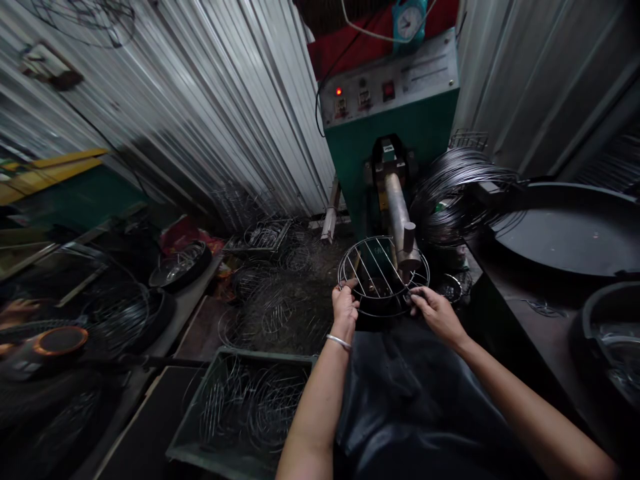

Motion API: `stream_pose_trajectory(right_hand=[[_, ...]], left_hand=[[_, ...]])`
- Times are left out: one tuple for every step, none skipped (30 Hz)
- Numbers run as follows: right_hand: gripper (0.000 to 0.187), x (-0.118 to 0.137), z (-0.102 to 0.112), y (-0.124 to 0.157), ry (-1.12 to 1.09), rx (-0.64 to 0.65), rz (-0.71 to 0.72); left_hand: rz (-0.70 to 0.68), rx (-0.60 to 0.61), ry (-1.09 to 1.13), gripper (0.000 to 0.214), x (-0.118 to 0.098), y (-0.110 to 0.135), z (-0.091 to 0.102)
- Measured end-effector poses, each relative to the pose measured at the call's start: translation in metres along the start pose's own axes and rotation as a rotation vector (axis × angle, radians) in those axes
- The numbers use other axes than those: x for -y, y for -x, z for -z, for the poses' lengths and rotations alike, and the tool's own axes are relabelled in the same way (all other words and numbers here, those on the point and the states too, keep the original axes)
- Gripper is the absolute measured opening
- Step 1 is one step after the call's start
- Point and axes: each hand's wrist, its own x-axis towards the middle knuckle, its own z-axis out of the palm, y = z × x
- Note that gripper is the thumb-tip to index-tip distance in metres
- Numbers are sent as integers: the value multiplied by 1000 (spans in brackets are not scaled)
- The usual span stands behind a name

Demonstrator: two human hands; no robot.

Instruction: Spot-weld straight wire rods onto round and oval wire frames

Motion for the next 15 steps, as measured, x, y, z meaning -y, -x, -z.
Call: stream_pose_trajectory(right_hand=[[34,0,0,-1,1,2,5],[34,-1,0,-3,0,1,10],[34,-2,0,-4,-2,-1,12],[35,-4,0,-5,-7,-4,12],[36,-5,0,-6,-13,-4,9],[37,-6,0,-7,-18,-2,4],[38,-7,-1,-8,-22,2,-1],[38,-7,-1,-9,-27,3,-7],[38,-7,-2,-9,-33,4,-13],[38,-7,-3,-9,-41,7,-22],[37,-6,-3,-9,-52,8,-31],[38,-5,-3,-8,-68,3,-39],[38,-5,-1,-7,-85,-13,-44],[38,-5,3,-4,-101,-43,-46],[40,-7,8,-1,-110,-82,-48]], left_hand=[[0,-5,-4,29,-1,0,0],[0,-8,-10,27,-2,0,-1],[1,-9,-18,26,-3,1,-1],[4,-8,-28,25,-3,1,-2],[9,-7,-36,23,-4,1,-2],[15,-7,-42,22,-4,1,-3],[18,-9,-44,21,-4,1,-3],[17,-21,-43,21,-3,0,-3],[11,-35,-39,21,-3,0,-3],[2,-44,-34,22,-2,-1,-3],[-8,-48,-30,24,-2,-1,-3],[-15,-47,-28,24,-1,-1,-3],[-18,-46,-27,25,-1,-1,-3],[-15,-47,-28,25,-2,0,-3],[-12,-50,-26,25,-3,0,-4]])
